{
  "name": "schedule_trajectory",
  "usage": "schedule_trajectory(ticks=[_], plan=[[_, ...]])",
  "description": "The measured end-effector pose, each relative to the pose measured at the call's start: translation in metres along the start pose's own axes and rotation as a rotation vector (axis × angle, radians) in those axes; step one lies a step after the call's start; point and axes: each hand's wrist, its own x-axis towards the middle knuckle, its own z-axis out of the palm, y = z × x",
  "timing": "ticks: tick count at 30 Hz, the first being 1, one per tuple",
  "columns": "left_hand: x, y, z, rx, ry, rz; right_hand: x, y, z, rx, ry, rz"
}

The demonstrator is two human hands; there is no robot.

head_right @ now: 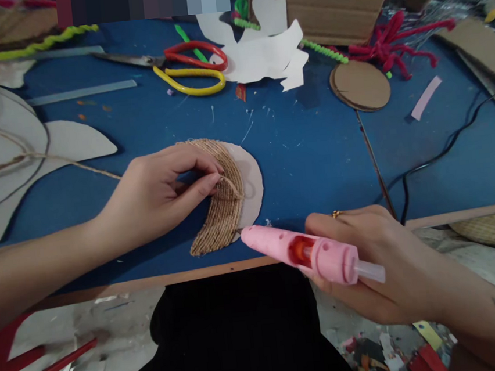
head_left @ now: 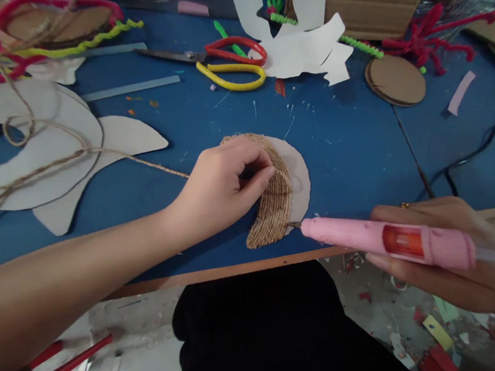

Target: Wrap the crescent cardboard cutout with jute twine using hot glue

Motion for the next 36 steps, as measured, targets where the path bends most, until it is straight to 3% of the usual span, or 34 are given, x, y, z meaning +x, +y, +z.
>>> schedule_trajectory(ticks=[7,13,22,28,36], plan=[[-0.0004,0.0010,-0.0005,0.002,-0.003,-0.001,0.0046,0.0015,-0.0040,0.012,0.036,0.016],[-0.0010,0.0012,-0.0005,-0.003,-0.001,0.000,-0.0001,0.0028,-0.0022,0.031,-0.130,-0.079],[-0.0005,0.0003,0.0001,0.001,-0.004,-0.010,0.0018,0.0032,-0.0022,0.061,-0.019,0.018],[-0.0010,0.0017,-0.0001,0.007,-0.004,-0.019,0.0038,0.0014,-0.0021,-0.025,-0.138,-0.149],[-0.0011,0.0015,-0.0005,0.006,-0.006,-0.030,0.0027,-0.0024,0.0005,-0.062,-0.097,-0.138]])
